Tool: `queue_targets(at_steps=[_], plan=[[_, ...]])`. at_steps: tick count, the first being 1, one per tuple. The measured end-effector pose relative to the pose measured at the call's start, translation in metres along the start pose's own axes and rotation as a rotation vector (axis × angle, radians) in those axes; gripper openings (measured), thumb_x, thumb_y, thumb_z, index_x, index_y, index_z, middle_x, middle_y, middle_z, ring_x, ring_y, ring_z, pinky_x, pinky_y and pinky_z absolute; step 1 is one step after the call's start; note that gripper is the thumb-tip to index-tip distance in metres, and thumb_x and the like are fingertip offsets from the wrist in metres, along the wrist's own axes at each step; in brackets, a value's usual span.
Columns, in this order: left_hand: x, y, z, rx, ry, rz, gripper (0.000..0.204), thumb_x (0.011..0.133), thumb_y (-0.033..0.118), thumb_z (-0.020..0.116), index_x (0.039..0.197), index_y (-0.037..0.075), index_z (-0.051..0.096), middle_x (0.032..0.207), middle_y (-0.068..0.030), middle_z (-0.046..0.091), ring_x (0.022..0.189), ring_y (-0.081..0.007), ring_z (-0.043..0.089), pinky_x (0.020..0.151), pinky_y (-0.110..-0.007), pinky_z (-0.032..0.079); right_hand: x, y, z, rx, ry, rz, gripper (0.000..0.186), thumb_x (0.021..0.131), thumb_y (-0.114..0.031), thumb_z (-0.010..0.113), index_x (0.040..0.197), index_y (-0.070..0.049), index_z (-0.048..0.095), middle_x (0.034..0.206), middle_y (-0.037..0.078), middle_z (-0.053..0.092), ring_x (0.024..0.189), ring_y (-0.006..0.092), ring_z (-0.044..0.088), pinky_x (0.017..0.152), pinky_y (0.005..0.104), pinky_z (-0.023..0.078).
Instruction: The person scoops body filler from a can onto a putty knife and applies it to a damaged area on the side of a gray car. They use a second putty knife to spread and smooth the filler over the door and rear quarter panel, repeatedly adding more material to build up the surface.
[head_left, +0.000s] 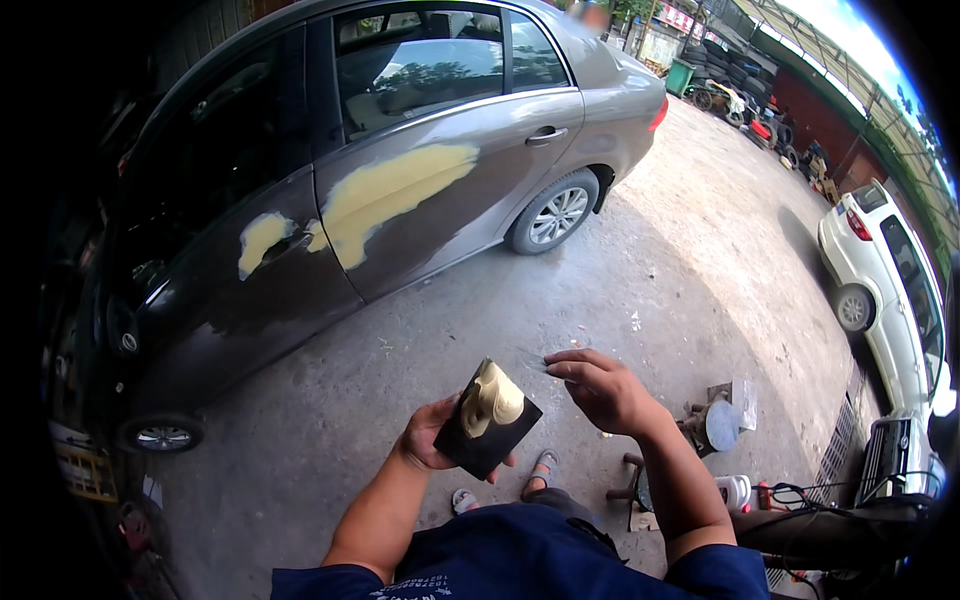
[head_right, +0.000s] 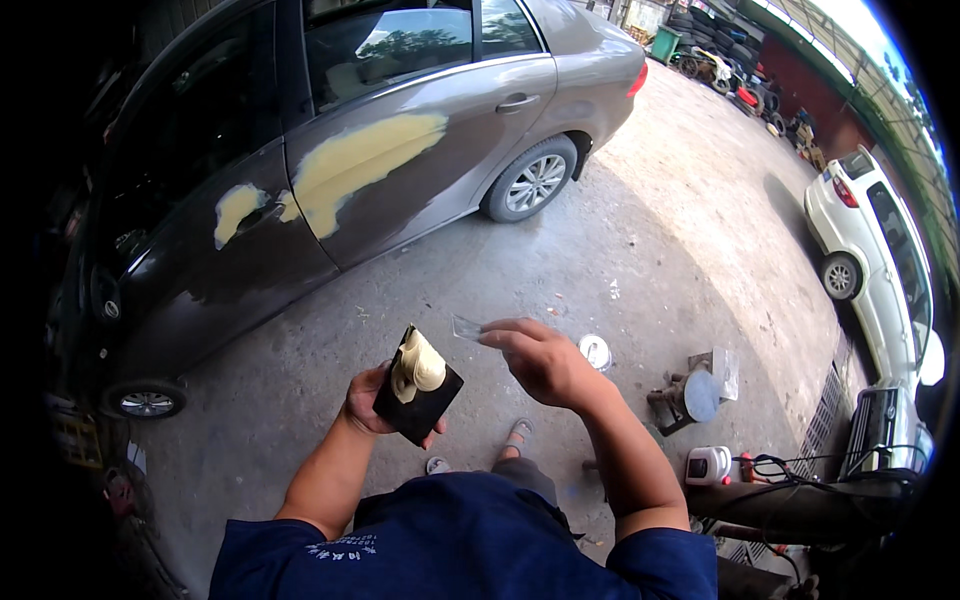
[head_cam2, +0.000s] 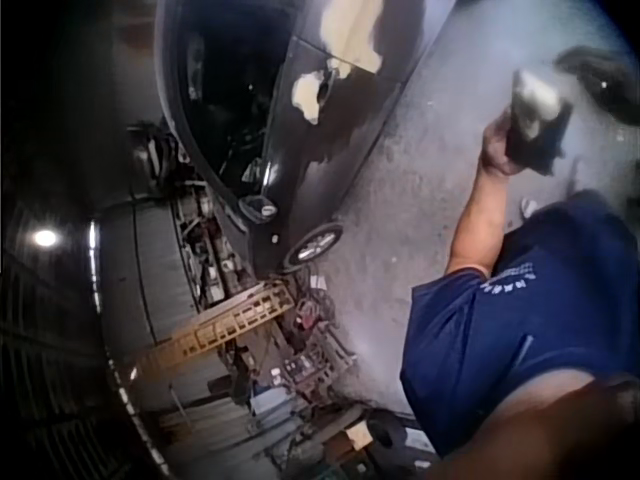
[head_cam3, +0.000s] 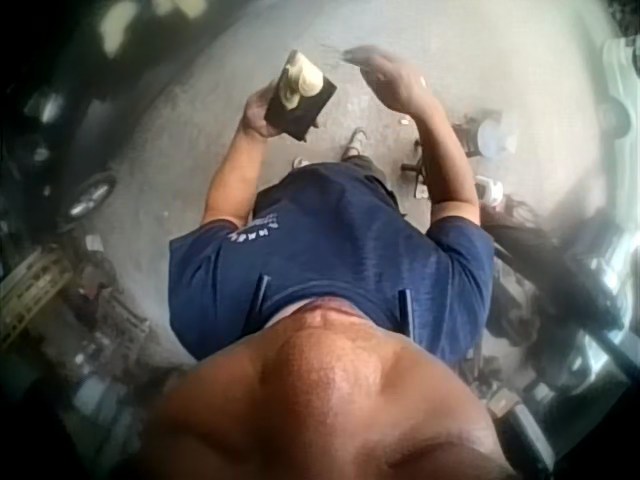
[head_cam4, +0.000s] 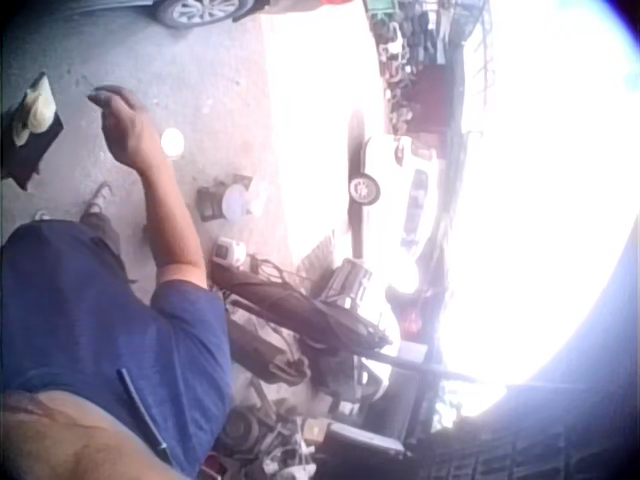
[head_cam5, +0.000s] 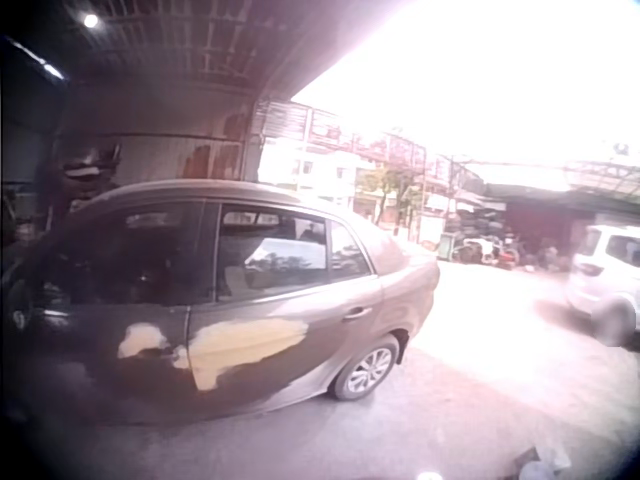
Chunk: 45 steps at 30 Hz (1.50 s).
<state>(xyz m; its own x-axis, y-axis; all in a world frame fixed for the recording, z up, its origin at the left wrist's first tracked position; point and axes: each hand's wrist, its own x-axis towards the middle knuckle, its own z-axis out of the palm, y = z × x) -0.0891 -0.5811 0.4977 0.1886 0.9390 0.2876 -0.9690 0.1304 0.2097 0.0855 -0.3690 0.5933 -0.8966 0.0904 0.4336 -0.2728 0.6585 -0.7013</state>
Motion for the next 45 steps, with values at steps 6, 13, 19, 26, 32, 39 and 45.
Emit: queue_targets(at_steps=[6, 13, 19, 26, 32, 39, 45], plan=[[0.008, -0.001, -0.004, -0.054, -0.087, -0.081, 0.061, 0.099, 0.040, 0.045, 0.144, 0.001, 0.035, 0.131, -0.0315, 0.051, 0.107, -0.0577, 0.057, 0.074, -0.064, 0.055, -0.014, 0.012, 0.026, 1.148, 0.078, 0.485, 0.047, 0.086, -0.017, 0.068, 0.127, -0.004, 0.048, 0.097, 0.007, 0.064, 0.082, 0.0106, 0.060, 0.075, 0.0222, 0.045], [0.001, -0.005, -0.009, -0.068, -0.092, -0.089, 0.061, 0.099, 0.041, 0.043, 0.142, -0.002, 0.035, 0.127, -0.0349, 0.051, 0.102, -0.0586, 0.059, 0.073, -0.065, 0.055, -0.044, 0.007, 0.040, 1.349, -0.157, 0.580, 0.041, 0.089, -0.013, 0.067, 0.125, -0.002, 0.050, 0.099, 0.008, 0.066, 0.083, 0.0104, 0.061, 0.075, 0.0231, 0.045], [0.010, -0.003, -0.009, -0.026, -0.121, -0.181, 0.062, 0.099, 0.041, 0.044, 0.142, -0.002, 0.035, 0.130, -0.0328, 0.051, 0.105, -0.0580, 0.057, 0.076, -0.065, 0.054, -0.021, 0.026, 0.033, 1.000, -0.075, 0.699, 0.043, 0.093, -0.017, 0.066, 0.129, -0.002, 0.050, 0.098, 0.006, 0.065, 0.089, 0.0107, 0.059, 0.079, 0.0252, 0.046], [0.013, 0.000, -0.004, -0.004, 0.084, -0.089, 0.063, 0.100, 0.044, 0.044, 0.145, 0.000, 0.034, 0.134, -0.0265, 0.050, 0.110, -0.0551, 0.056, 0.078, -0.062, 0.055, -0.030, 0.002, 0.010, 0.911, 0.188, 0.186, 0.038, 0.090, 0.006, 0.061, 0.127, -0.002, 0.057, 0.122, 0.012, 0.062, 0.116, 0.0205, 0.059, 0.096, 0.0356, 0.049], [0.020, 0.001, 0.001, 0.124, 0.085, -0.058, 0.065, 0.099, 0.045, 0.048, 0.145, 0.001, 0.035, 0.135, -0.0251, 0.051, 0.111, -0.0503, 0.058, 0.080, -0.058, 0.055, -0.023, -0.028, 0.009, 0.128, 0.044, 0.024, 0.044, 0.081, 0.013, 0.058, 0.120, -0.005, 0.063, 0.122, 0.016, 0.064, 0.117, 0.0313, 0.060, 0.096, 0.0375, 0.049], [0.035, 0.000, 0.026, 0.392, 0.217, 0.170, 0.070, 0.097, 0.049, 0.050, 0.147, 0.003, 0.033, 0.140, -0.0199, 0.047, 0.123, -0.0411, 0.053, 0.090, -0.053, 0.053, -0.052, 0.004, 0.003, 0.168, 0.435, 0.465, 0.043, 0.092, 0.005, 0.053, 0.134, -0.003, 0.053, 0.115, 0.011, 0.065, 0.102, 0.0192, 0.064, 0.090, 0.0322, 0.050], [0.052, -0.021, 0.030, 0.652, 0.293, 0.467, 0.066, 0.102, 0.047, 0.040, 0.150, 0.003, 0.028, 0.148, -0.0153, 0.041, 0.138, -0.0268, 0.038, 0.115, -0.043, 0.028, -0.062, -0.004, 0.042, 0.759, 0.200, 0.643, 0.044, 0.093, -0.006, 0.063, 0.134, 0.000, 0.047, 0.110, 0.008, 0.063, 0.102, 0.0135, 0.058, 0.088, 0.0291, 0.047]])
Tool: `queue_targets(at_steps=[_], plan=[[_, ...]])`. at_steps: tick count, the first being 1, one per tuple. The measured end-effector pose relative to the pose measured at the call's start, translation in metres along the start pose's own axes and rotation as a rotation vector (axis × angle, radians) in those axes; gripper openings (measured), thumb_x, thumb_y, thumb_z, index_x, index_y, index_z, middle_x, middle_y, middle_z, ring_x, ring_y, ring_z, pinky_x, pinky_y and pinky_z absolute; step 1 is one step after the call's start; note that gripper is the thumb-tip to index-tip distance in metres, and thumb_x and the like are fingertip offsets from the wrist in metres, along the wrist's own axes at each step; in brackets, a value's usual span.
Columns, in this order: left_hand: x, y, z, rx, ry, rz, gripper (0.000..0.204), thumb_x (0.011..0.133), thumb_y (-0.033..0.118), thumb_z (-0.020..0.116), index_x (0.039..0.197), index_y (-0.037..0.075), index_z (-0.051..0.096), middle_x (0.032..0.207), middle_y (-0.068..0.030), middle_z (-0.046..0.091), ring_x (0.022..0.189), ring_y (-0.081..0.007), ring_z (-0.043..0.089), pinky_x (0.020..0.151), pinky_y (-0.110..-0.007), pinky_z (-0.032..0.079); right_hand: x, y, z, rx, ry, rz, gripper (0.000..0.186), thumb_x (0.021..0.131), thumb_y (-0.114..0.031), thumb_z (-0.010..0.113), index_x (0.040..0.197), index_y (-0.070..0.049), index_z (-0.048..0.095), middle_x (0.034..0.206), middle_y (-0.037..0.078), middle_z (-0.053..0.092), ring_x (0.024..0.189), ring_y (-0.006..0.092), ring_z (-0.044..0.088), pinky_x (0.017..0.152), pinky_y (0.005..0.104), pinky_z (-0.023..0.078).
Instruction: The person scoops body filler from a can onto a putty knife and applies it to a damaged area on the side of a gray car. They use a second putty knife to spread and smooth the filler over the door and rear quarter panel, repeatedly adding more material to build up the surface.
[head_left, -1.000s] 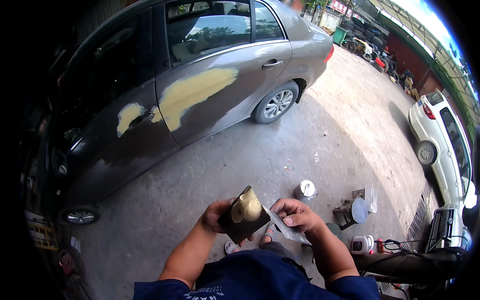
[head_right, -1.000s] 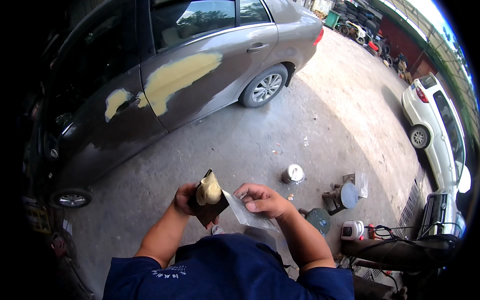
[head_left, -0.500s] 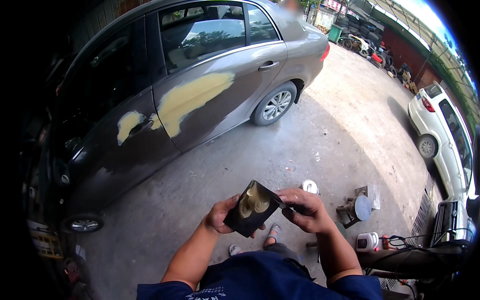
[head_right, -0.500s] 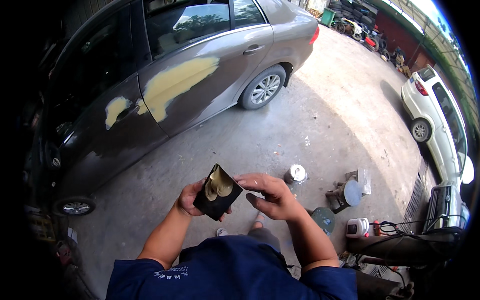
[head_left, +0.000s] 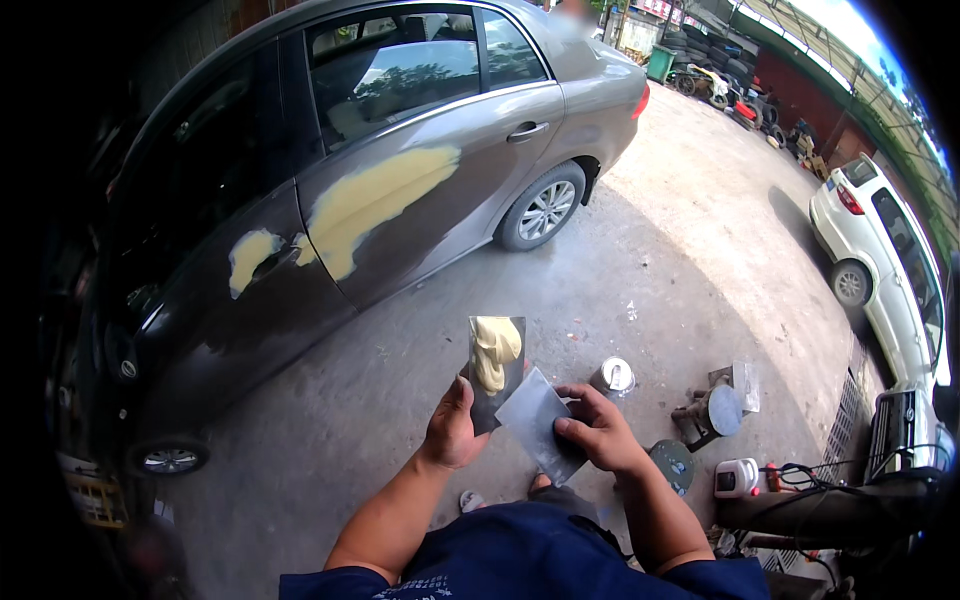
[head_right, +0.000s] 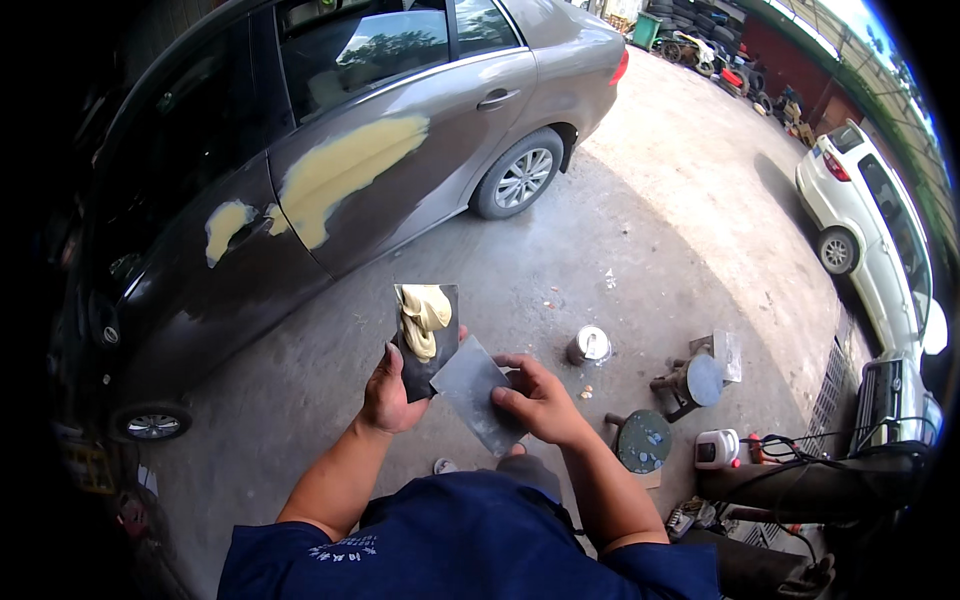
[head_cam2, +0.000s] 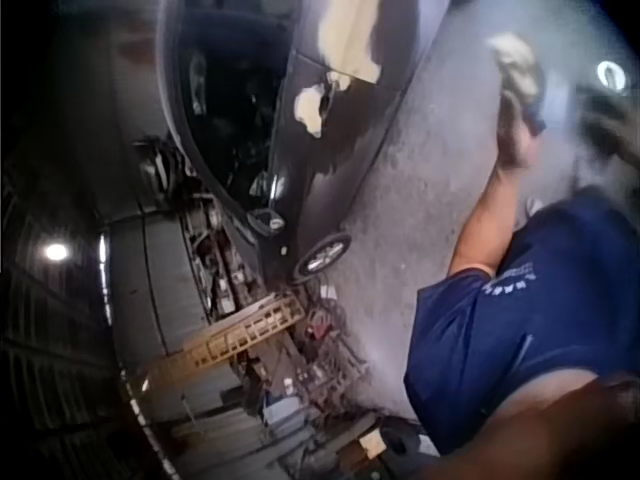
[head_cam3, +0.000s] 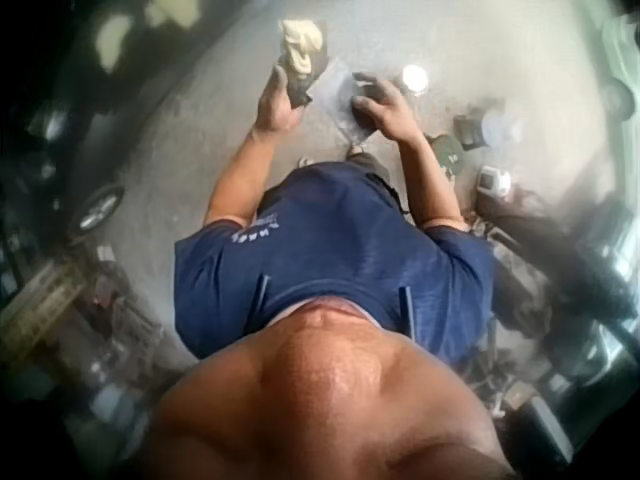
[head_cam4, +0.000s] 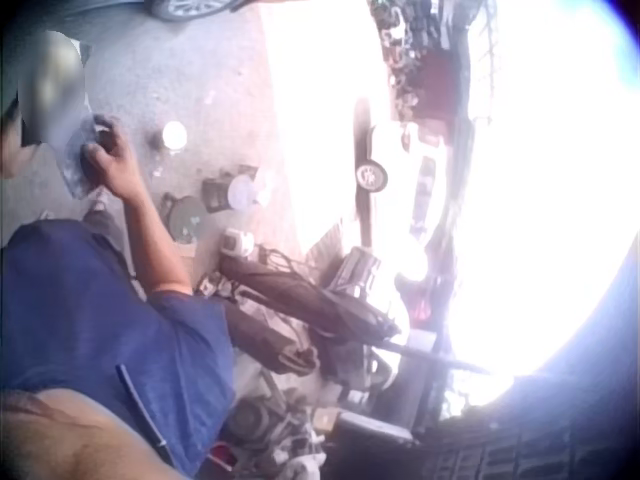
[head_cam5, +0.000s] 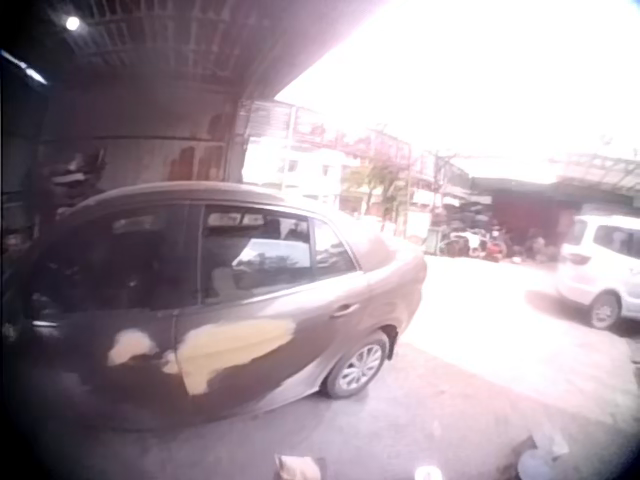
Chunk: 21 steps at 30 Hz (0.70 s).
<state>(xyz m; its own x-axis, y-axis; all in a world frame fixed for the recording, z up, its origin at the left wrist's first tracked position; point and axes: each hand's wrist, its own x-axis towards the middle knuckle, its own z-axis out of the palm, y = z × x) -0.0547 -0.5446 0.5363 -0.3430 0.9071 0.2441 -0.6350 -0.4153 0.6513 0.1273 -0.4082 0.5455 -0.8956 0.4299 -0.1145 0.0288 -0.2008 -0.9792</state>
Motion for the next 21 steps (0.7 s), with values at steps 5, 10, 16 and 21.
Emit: queue_targets(at_steps=[5, 10, 16, 21], plan=[[-0.005, -0.020, -0.010, 0.563, -0.022, 0.178, 0.061, 0.103, 0.041, 0.042, 0.146, -0.001, 0.036, 0.144, -0.0144, 0.046, 0.133, -0.0236, 0.043, 0.112, -0.037, 0.031, 0.025, -0.012, 0.014, 0.238, 0.040, 0.029, 0.041, 0.090, -0.004, 0.064, 0.127, 0.000, 0.047, 0.100, 0.007, 0.064, 0.093, 0.0125, 0.059, 0.082, 0.0281, 0.047], [-0.012, 0.002, -0.024, 0.758, -0.103, -0.015, 0.054, 0.102, 0.033, 0.049, 0.143, -0.001, 0.042, 0.135, -0.0161, 0.054, 0.121, -0.0291, 0.055, 0.101, -0.039, 0.045, 0.029, -0.064, 0.004, 0.352, 0.008, -0.143, 0.043, 0.089, -0.002, 0.064, 0.129, 0.000, 0.048, 0.103, 0.010, 0.065, 0.093, 0.0163, 0.063, 0.084, 0.0297, 0.051], [-0.020, 0.022, -0.023, -0.342, -0.212, -0.394, 0.069, 0.093, 0.048, 0.056, 0.141, 0.002, 0.040, 0.131, -0.0207, 0.054, 0.108, -0.0401, 0.063, 0.080, -0.050, 0.057, 0.024, -0.092, 0.012, -0.407, -0.459, -0.638, 0.044, 0.075, 0.010, 0.062, 0.117, -0.005, 0.065, 0.127, 0.015, 0.058, 0.123, 0.0313, 0.052, 0.102, 0.0407, 0.042], [-0.018, 0.019, -0.013, -0.319, -0.192, -0.363, 0.072, 0.092, 0.052, 0.056, 0.143, 0.004, 0.038, 0.133, -0.0207, 0.053, 0.109, -0.0412, 0.062, 0.079, -0.053, 0.057, 0.045, -0.067, 0.007, -0.842, -0.171, -0.516, 0.041, 0.074, 0.005, 0.063, 0.113, -0.004, 0.066, 0.120, 0.015, 0.062, 0.115, 0.0306, 0.057, 0.097, 0.0390, 0.046]])
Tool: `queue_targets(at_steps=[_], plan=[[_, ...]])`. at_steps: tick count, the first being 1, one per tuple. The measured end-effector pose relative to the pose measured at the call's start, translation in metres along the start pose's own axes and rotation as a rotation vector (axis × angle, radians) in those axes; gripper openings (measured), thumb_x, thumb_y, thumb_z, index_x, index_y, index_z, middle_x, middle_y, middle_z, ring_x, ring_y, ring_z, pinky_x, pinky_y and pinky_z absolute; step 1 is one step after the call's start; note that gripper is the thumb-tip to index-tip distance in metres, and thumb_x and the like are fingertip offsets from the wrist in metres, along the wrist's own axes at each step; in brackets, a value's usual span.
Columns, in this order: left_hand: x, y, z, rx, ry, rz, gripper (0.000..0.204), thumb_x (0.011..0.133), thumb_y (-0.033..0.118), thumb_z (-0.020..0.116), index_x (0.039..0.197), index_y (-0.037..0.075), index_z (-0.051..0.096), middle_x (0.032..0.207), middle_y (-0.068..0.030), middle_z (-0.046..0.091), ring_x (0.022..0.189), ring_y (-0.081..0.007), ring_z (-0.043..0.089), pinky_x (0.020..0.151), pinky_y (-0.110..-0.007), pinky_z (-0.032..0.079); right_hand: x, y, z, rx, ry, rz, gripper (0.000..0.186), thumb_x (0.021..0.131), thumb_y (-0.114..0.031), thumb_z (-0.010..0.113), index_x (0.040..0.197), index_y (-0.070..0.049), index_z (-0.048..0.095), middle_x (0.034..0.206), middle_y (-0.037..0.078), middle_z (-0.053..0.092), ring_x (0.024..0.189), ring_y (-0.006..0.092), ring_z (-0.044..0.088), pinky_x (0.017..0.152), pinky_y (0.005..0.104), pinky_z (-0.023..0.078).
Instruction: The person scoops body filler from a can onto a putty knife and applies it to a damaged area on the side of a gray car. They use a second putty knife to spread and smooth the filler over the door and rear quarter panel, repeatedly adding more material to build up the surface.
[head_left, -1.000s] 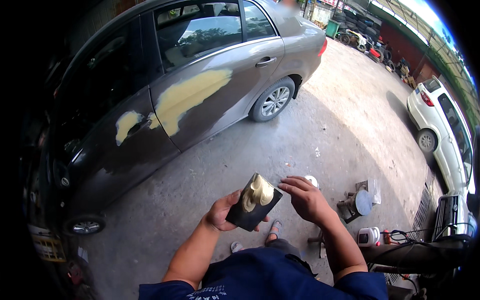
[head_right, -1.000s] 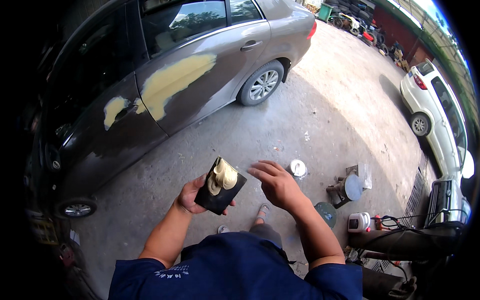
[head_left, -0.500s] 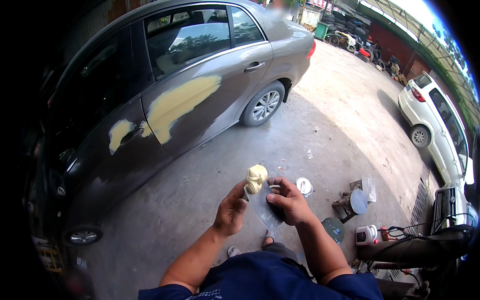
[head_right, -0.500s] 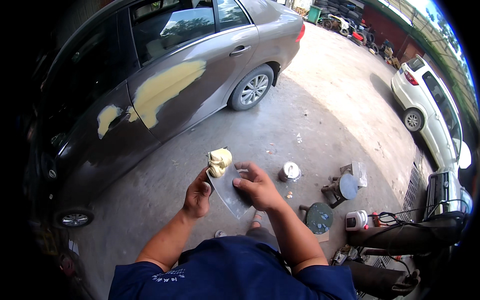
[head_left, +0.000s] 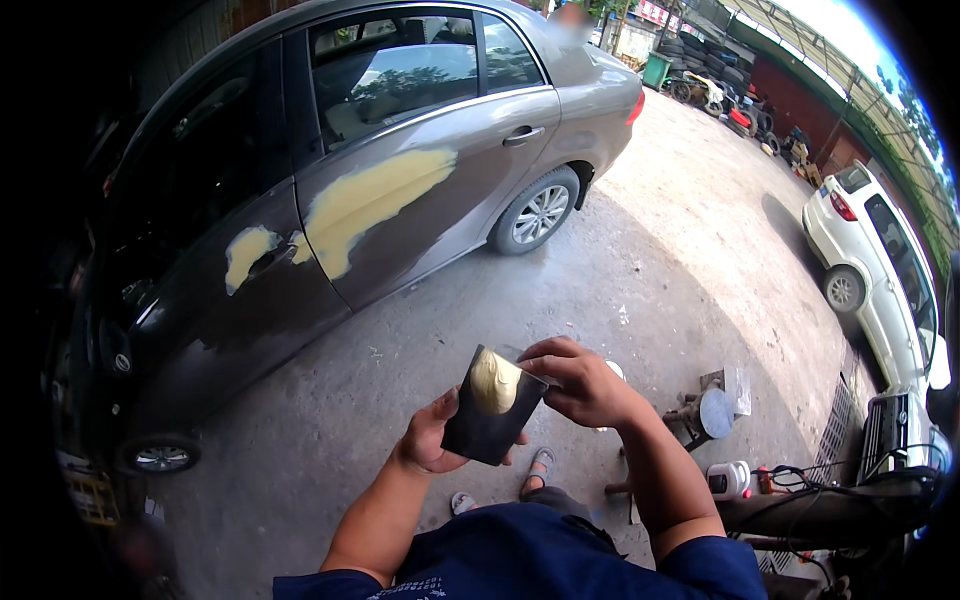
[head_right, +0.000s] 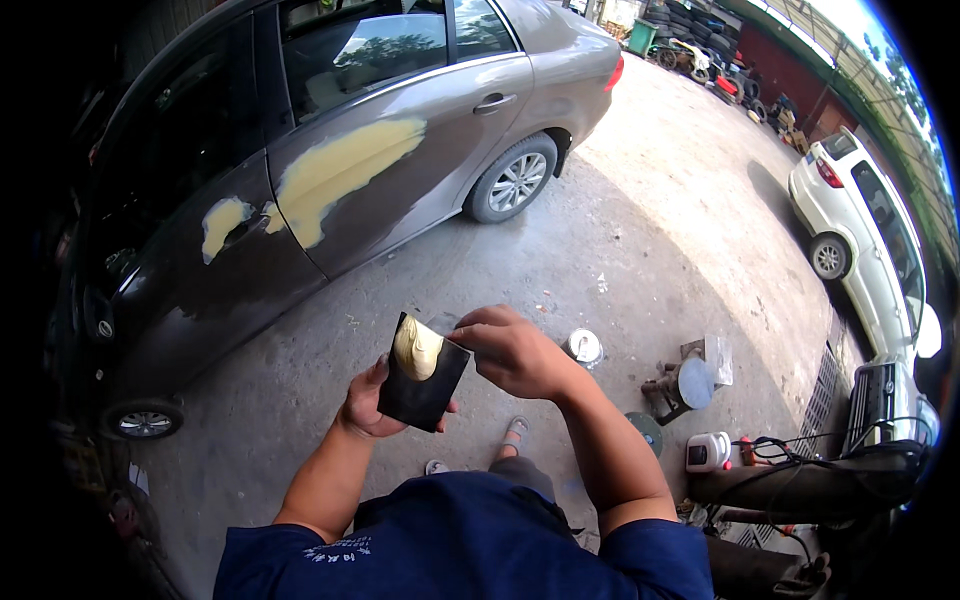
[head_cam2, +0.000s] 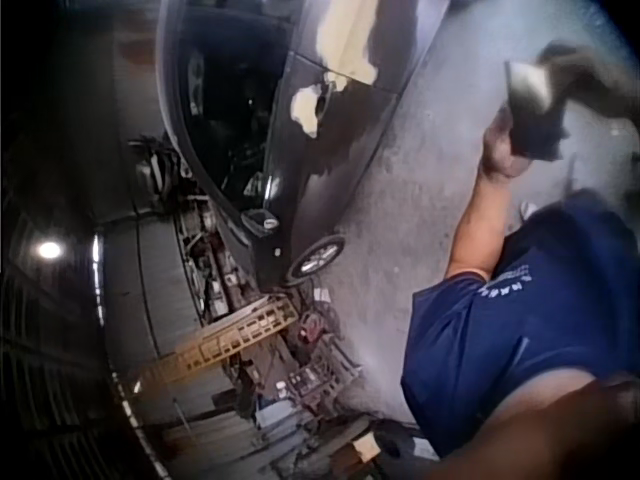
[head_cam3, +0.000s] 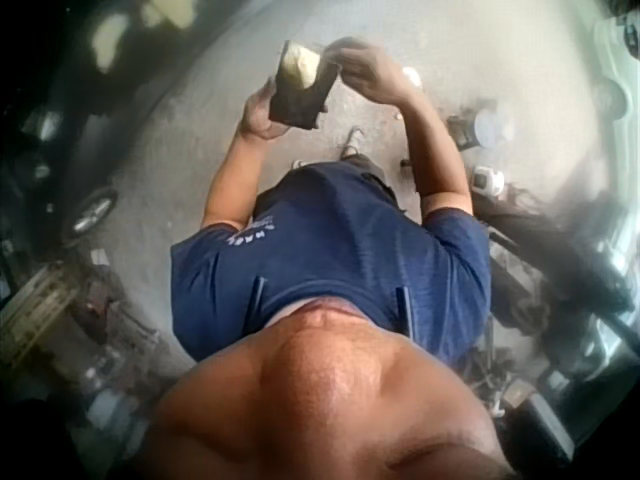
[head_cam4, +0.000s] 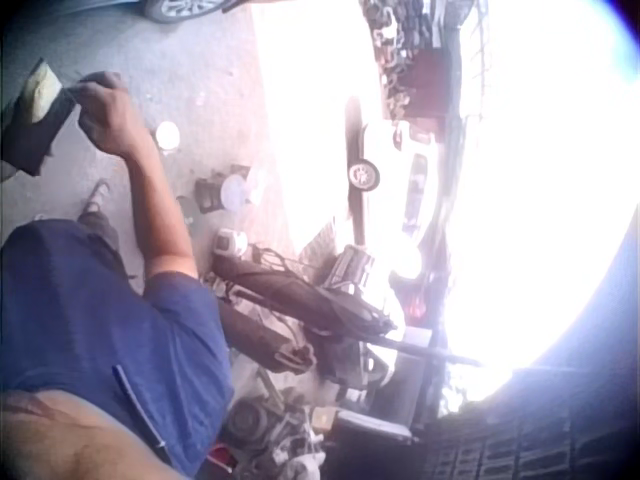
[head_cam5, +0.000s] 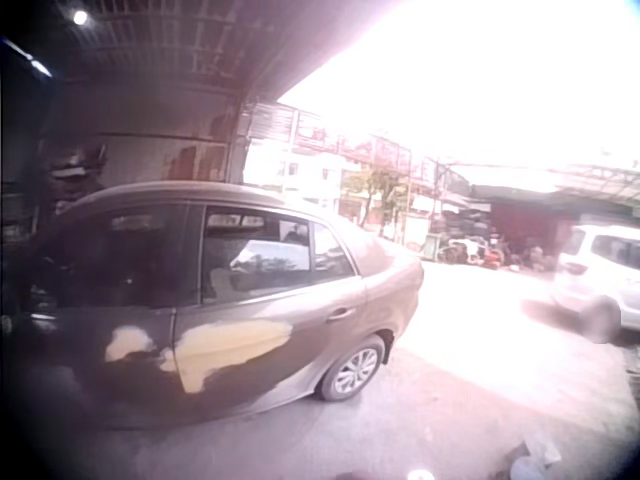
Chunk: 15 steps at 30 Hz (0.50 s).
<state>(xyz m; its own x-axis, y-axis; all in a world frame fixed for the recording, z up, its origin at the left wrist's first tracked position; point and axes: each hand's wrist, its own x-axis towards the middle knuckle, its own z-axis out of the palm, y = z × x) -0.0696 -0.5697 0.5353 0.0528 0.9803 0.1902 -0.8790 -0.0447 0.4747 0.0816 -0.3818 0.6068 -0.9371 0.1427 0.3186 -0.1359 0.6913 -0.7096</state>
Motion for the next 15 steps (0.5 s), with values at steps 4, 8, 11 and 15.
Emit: queue_targets(at_steps=[4, 8, 11, 15], plan=[[0.014, -0.004, 0.014, 0.149, 0.335, 0.288, 0.066, 0.098, 0.052, 0.047, 0.145, 0.007, 0.037, 0.132, -0.0121, 0.054, 0.120, -0.0295, 0.055, 0.095, -0.045, 0.049, 0.008, -0.004, 0.006, -0.200, 0.351, 0.119, 0.050, 0.072, 0.003, 0.061, 0.122, -0.006, 0.063, 0.118, 0.015, 0.060, 0.109, 0.0358, 0.056, 0.093, 0.0406, 0.047], [0.018, -0.018, -0.016, 0.375, 0.454, 0.456, 0.052, 0.104, 0.042, 0.040, 0.144, 0.008, 0.040, 0.132, -0.0073, 0.055, 0.116, -0.0190, 0.056, 0.097, -0.040, 0.047, 0.000, -0.017, 0.059, -0.208, 0.144, 0.027, 0.051, 0.074, 0.002, 0.062, 0.123, -0.009, 0.063, 0.115, 0.013, 0.062, 0.106, 0.0349, 0.057, 0.091, 0.0408, 0.049], [0.009, -0.013, -0.022, 0.430, 0.547, 0.448, 0.048, 0.105, 0.038, 0.038, 0.142, 0.006, 0.043, 0.130, -0.0059, 0.056, 0.112, -0.0148, 0.057, 0.097, -0.034, 0.047, 0.001, -0.014, 0.038, -0.205, 0.204, 0.041, 0.049, 0.074, 0.008, 0.058, 0.120, -0.007, 0.065, 0.111, 0.014, 0.064, 0.102, 0.0332, 0.061, 0.089, 0.0395, 0.050], [0.016, -0.018, -0.027, 0.732, 0.500, 0.619, 0.047, 0.106, 0.035, 0.036, 0.138, 0.001, 0.044, 0.124, -0.0061, 0.057, 0.106, -0.0134, 0.058, 0.096, -0.032, 0.047, 0.020, -0.030, 0.043, -0.122, 0.192, 0.006, 0.050, 0.074, 0.006, 0.058, 0.122, -0.007, 0.064, 0.115, 0.015, 0.064, 0.102, 0.0329, 0.061, 0.089, 0.0392, 0.050]])
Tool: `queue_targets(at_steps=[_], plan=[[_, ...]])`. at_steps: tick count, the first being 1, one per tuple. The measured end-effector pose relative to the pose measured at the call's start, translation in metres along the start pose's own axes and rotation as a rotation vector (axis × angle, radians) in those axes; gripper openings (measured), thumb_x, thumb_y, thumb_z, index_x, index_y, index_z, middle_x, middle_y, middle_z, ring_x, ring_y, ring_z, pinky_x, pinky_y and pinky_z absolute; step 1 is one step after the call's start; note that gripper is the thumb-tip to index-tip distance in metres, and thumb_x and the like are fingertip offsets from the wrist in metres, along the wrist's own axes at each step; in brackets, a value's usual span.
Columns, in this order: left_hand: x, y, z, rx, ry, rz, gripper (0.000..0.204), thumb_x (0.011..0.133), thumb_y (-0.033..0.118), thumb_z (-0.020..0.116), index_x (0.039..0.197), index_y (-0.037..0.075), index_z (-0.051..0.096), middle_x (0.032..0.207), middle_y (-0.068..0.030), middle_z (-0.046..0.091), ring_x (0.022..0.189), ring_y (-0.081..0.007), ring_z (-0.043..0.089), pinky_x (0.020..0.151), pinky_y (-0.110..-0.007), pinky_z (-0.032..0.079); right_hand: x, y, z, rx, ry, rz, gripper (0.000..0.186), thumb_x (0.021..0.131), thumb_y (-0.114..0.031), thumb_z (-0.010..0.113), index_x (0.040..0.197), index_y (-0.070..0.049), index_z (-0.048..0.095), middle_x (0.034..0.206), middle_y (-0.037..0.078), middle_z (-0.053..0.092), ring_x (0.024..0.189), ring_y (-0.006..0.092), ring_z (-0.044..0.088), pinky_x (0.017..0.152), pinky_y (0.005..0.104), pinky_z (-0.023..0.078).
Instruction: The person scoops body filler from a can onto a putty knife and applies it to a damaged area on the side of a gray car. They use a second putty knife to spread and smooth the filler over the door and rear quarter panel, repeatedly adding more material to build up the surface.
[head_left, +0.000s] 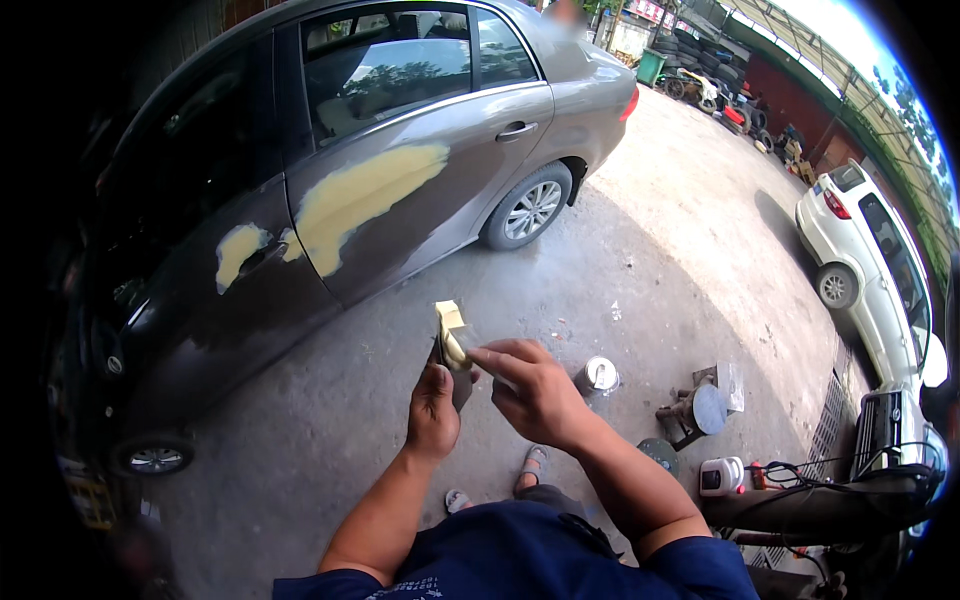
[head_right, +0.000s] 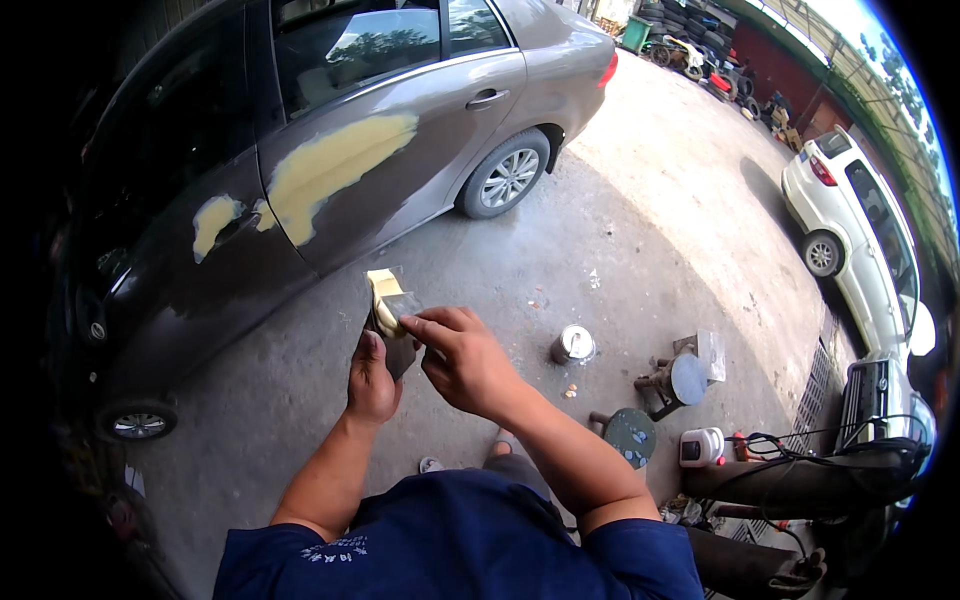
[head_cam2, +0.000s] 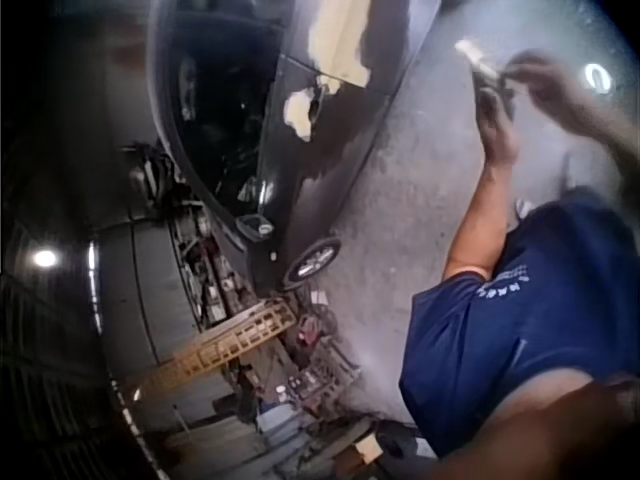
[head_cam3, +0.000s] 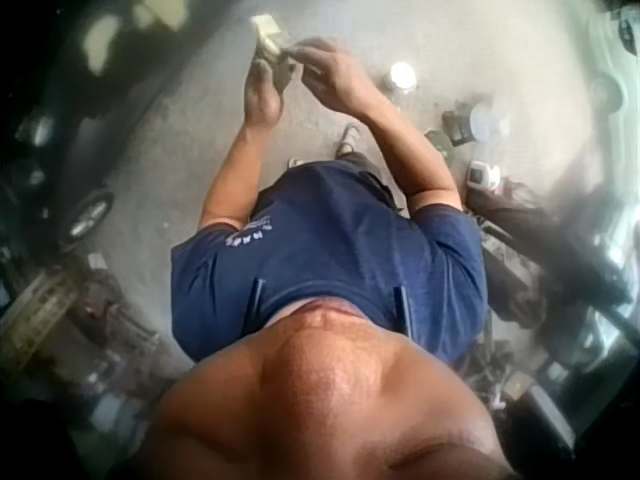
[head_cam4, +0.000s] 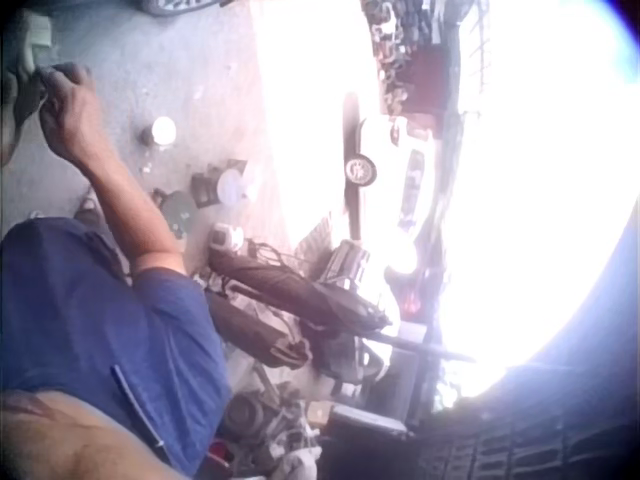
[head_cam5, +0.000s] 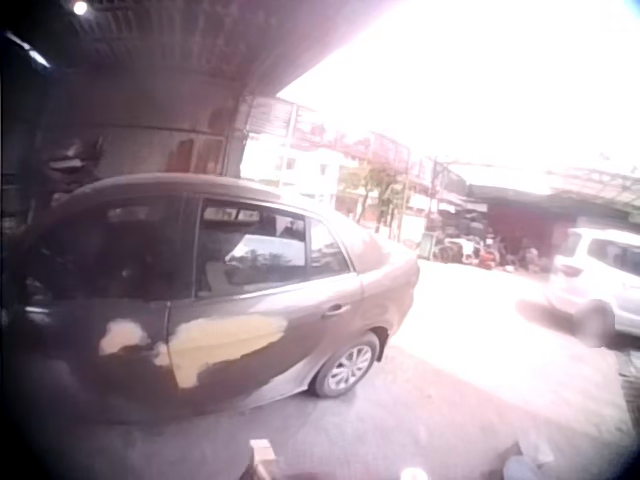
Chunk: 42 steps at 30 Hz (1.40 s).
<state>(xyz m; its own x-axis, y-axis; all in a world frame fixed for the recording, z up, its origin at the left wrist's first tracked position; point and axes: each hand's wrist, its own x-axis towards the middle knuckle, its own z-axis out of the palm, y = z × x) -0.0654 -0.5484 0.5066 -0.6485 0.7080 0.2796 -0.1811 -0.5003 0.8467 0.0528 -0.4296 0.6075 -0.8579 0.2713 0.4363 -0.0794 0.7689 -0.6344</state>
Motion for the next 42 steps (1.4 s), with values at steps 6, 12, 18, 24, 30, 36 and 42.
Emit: queue_targets(at_steps=[6, 12, 18, 24, 30, 36, 42], plan=[[0.006, 0.036, -0.029, -0.715, -0.400, -0.576, 0.066, 0.098, 0.049, 0.047, 0.147, 0.006, 0.035, 0.140, -0.0231, 0.048, 0.130, -0.0441, 0.046, 0.085, -0.058, 0.055, -0.004, -0.004, -0.042, -0.056, -0.013, -0.309, 0.054, 0.068, 0.010, 0.059, 0.119, -0.008, 0.067, 0.116, 0.014, 0.063, 0.104, 0.0343, 0.059, 0.089, 0.0425, 0.050], [0.007, 0.030, -0.023, -1.006, -0.631, -0.693, 0.072, 0.097, 0.048, 0.051, 0.150, 0.005, 0.029, 0.147, -0.0258, 0.037, 0.129, -0.0565, 0.040, 0.083, -0.064, 0.054, 0.006, 0.031, -0.038, 0.097, -0.046, -0.352, 0.053, 0.068, 0.011, 0.058, 0.117, -0.006, 0.067, 0.119, 0.014, 0.062, 0.107, 0.0343, 0.059, 0.092, 0.0428, 0.048], [0.016, 0.053, -0.006, -0.640, -0.356, -0.420, 0.080, 0.093, 0.057, 0.052, 0.150, 0.006, 0.028, 0.147, -0.0190, 0.040, 0.133, -0.0417, 0.043, 0.094, -0.059, 0.049, -0.049, 0.056, -0.031, 0.861, 0.161, 0.307, 0.041, 0.084, 0.005, 0.060, 0.124, -0.002, 0.056, 0.116, 0.010, 0.062, 0.109, 0.0198, 0.058, 0.091, 0.0355, 0.047], [0.007, 0.027, 0.016, -0.302, -0.225, -0.131, 0.066, 0.103, 0.045, 0.039, 0.148, -0.002, 0.029, 0.145, -0.0142, 0.044, 0.133, -0.0218, 0.043, 0.113, -0.038, 0.030, -0.054, 0.042, 0.018, 1.224, 0.049, 0.704, 0.048, 0.080, 0.001, 0.070, 0.124, -0.001, 0.050, 0.102, 0.007, 0.064, 0.090, 0.0143, 0.061, 0.079, 0.0287, 0.050], [0.002, 0.024, -0.003, 0.418, -0.396, 0.050, 0.050, 0.105, 0.030, 0.043, 0.146, 0.001, 0.040, 0.136, -0.0116, 0.054, 0.126, -0.0188, 0.049, 0.105, -0.032, 0.039, -0.020, 0.035, -0.006, 1.337, 0.118, 0.483, 0.047, 0.083, 0.001, 0.065, 0.127, 0.000, 0.049, 0.111, 0.012, 0.065, 0.096, 0.0186, 0.065, 0.082, 0.0302, 0.054], [-0.010, 0.045, -0.035, -0.739, -0.399, -0.691, 0.070, 0.094, 0.054, 0.052, 0.141, 0.004, 0.042, 0.127, -0.0222, 0.057, 0.105, -0.0484, 0.061, 0.073, -0.056, 0.056, -0.001, 0.015, -0.040, 0.740, -0.110, -0.306, 0.039, 0.080, 0.008, 0.059, 0.117, -0.004, 0.063, 0.124, 0.018, 0.060, 0.120, 0.0325, 0.056, 0.099, 0.0447, 0.046], [-0.019, 0.036, -0.031, -0.893, -0.485, -0.617, 0.070, 0.095, 0.051, 0.052, 0.144, 0.004, 0.036, 0.131, -0.0226, 0.054, 0.107, -0.0451, 0.062, 0.076, -0.054, 0.057, 0.008, 0.013, -0.032, 0.391, -0.299, -0.118, 0.053, 0.071, 0.008, 0.057, 0.122, -0.007, 0.064, 0.126, 0.015, 0.057, 0.120, 0.0316, 0.055, 0.098, 0.0401, 0.046]])
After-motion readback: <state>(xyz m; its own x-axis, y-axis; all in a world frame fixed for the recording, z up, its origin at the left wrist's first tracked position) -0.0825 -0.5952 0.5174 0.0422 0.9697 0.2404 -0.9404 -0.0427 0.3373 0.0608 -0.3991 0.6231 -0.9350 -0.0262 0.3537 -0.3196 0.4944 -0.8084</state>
